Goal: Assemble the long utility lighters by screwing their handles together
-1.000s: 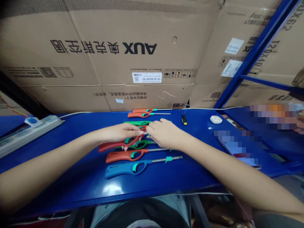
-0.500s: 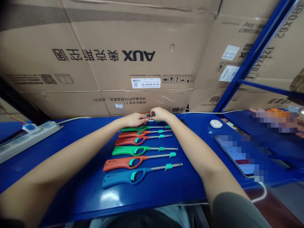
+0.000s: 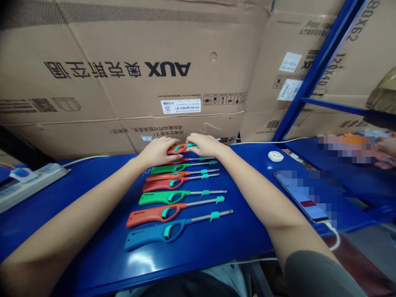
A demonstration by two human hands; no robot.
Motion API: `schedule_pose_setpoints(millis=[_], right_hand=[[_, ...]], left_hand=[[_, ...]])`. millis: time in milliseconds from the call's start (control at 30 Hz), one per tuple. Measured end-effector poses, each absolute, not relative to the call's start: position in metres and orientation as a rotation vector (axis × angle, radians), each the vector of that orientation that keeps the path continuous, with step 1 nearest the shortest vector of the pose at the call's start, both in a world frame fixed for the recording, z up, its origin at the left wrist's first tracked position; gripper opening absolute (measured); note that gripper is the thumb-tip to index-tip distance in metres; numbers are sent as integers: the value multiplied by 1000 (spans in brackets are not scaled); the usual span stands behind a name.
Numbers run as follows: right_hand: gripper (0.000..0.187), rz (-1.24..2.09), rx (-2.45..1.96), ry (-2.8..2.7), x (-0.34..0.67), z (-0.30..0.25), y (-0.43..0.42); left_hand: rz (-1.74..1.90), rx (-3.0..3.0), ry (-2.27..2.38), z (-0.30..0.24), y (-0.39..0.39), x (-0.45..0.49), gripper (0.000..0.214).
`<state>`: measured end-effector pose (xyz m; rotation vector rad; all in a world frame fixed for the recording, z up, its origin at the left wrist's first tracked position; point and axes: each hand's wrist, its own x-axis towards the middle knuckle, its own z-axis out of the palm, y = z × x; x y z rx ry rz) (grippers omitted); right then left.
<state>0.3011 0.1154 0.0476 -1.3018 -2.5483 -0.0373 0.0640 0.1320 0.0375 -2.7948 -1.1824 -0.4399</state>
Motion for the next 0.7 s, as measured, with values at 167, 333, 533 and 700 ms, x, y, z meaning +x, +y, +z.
schedule_pose_setpoints(millis=[167,333,533,700], right_hand=[[28,-197,-1190,-2628,285,47,106],[26,-153,-1250,-2500,316,37,124],[28,-66,-1199,-2425,342,33,139],[31,30,-1161,-2403,345,37,137]], left_hand=[[-165,-3120,-1220,56,129,51,46],[-83,-3204,-1363,63,148,6,49],[-96,-3131,-1461,56,154,-5,45],[-110,-3160,-1459,51,151,5,44]])
